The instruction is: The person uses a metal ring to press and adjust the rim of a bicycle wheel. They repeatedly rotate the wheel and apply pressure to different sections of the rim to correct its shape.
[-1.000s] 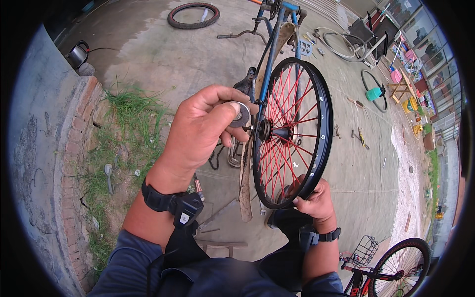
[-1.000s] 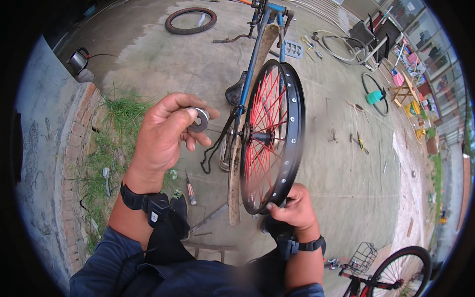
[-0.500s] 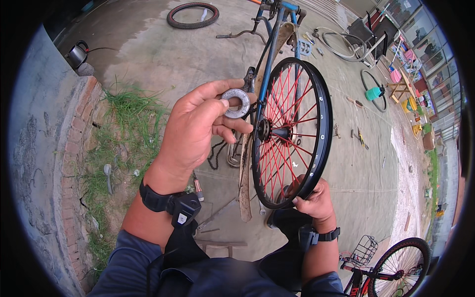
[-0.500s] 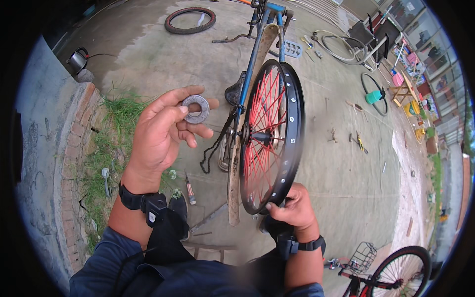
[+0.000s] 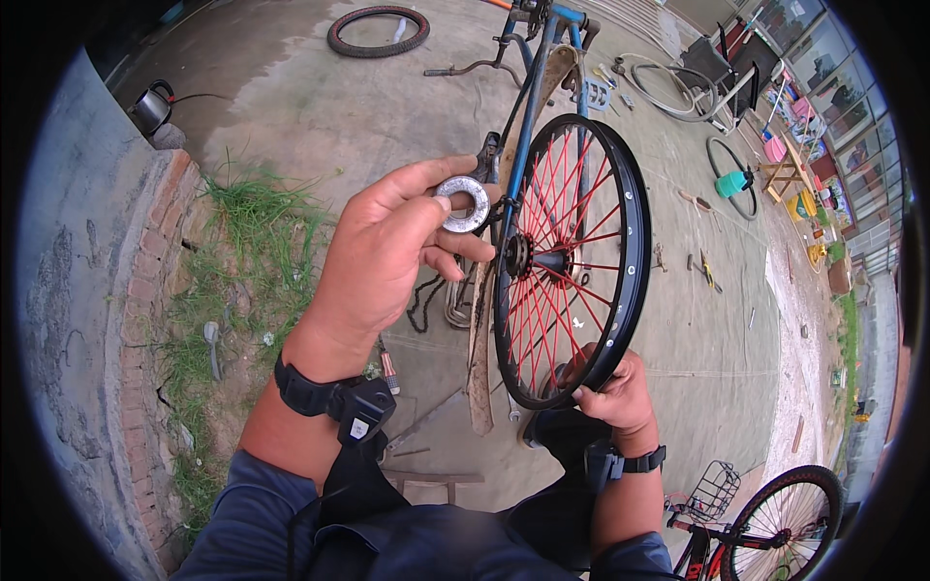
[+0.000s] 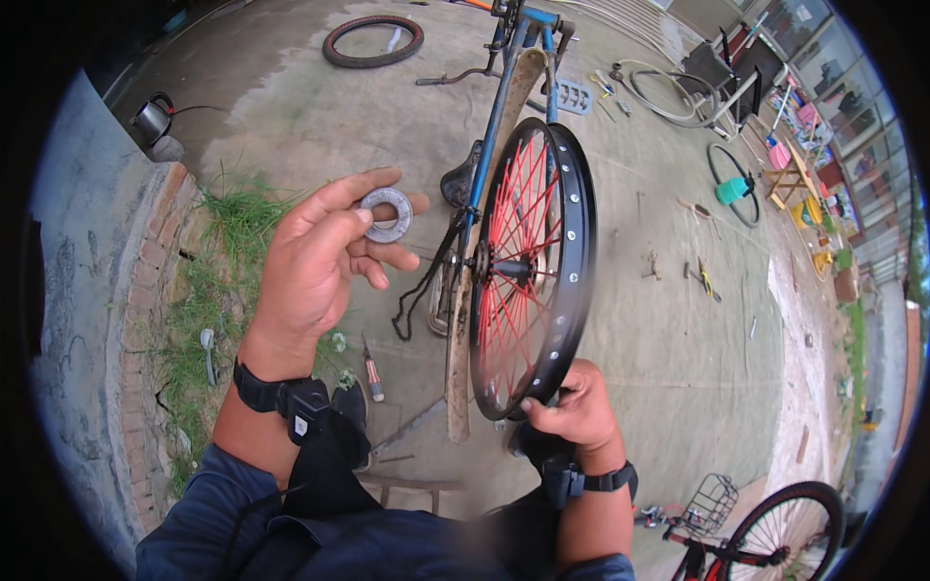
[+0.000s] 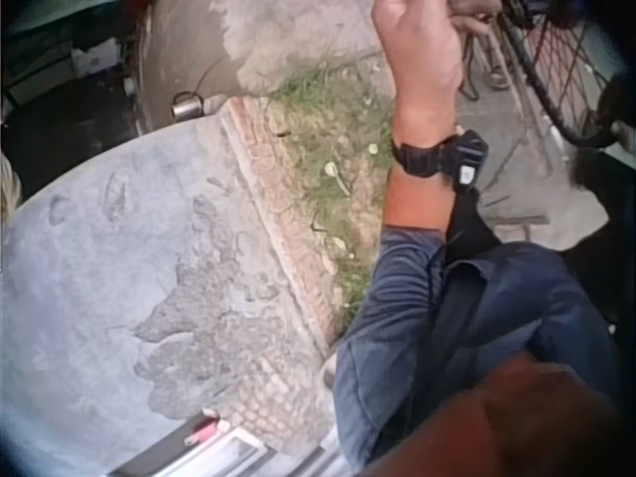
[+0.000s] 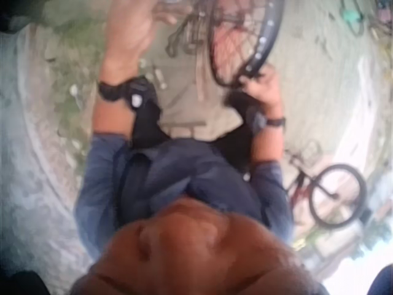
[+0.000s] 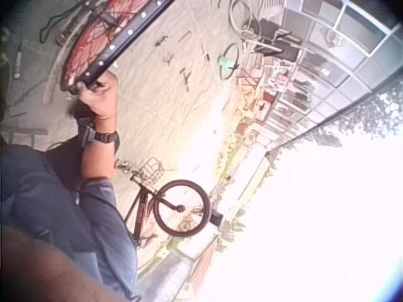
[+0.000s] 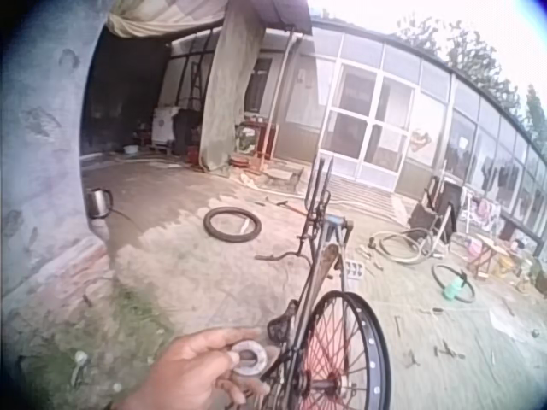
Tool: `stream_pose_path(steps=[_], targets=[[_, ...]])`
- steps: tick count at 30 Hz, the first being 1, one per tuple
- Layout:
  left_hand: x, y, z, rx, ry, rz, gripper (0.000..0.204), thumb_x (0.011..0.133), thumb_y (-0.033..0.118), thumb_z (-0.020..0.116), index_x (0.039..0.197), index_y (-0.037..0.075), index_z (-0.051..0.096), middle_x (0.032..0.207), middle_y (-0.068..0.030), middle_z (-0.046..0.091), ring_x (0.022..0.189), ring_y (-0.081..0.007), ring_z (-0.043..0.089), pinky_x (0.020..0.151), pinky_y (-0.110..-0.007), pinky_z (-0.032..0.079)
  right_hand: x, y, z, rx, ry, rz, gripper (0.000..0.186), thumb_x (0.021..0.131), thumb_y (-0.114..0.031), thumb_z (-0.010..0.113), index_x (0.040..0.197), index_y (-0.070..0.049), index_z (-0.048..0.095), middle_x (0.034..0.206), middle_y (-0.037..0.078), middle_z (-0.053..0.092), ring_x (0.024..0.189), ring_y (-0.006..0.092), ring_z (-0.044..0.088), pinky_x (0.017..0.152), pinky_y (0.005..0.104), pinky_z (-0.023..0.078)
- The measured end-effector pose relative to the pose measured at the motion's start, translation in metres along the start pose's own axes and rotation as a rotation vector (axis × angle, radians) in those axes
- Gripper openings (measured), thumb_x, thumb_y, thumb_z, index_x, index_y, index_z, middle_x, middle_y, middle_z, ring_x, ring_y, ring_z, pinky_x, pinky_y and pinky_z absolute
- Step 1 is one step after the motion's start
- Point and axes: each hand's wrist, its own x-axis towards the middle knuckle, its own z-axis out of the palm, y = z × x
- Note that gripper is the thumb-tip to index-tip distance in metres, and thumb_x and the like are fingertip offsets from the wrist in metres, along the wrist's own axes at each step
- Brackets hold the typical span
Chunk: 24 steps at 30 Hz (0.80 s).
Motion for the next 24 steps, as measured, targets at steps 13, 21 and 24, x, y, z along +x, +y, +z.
stream_pose_path(steps=[13,21,24], targets=[[0.0014,-0.0038,0.0005,0.044,0.024,-0.004,0.04,0.1,0.01,0.046,0.138,-0.001,0.056,0.121,-0.0225,0.071,0.081,-0.0229,0.077,0.06,-0.024,0.057,-0.0018,0.0024,-0.0028,-0.047,0.001,0.012,0.015,0.076,-0.006,0.078,0.079,0.002,0.065,0.079,0.008,0.063,0.079,0.0244,0.068,0.076,0.0415,0.058],[0.001,-0.0013,0.0025,0.088,0.032,-0.028,0.037,0.101,0.008,0.048,0.136,0.001,0.057,0.121,-0.0215,0.071,0.082,-0.0218,0.077,0.061,-0.024,0.057,-0.0018,0.0014,-0.0032,-0.052,-0.006,0.008,0.015,0.076,-0.005,0.079,0.079,0.001,0.065,0.079,0.008,0.063,0.079,0.0237,0.067,0.076,0.0415,0.057],[0.0014,-0.003,0.0023,0.093,0.022,-0.02,0.039,0.099,0.006,0.049,0.137,0.0,0.055,0.122,-0.0216,0.071,0.083,-0.0217,0.077,0.063,-0.024,0.057,-0.0021,0.0024,-0.0035,-0.038,-0.004,0.01,0.014,0.076,-0.005,0.078,0.078,0.001,0.065,0.078,0.008,0.062,0.078,0.0232,0.067,0.077,0.0414,0.057]])
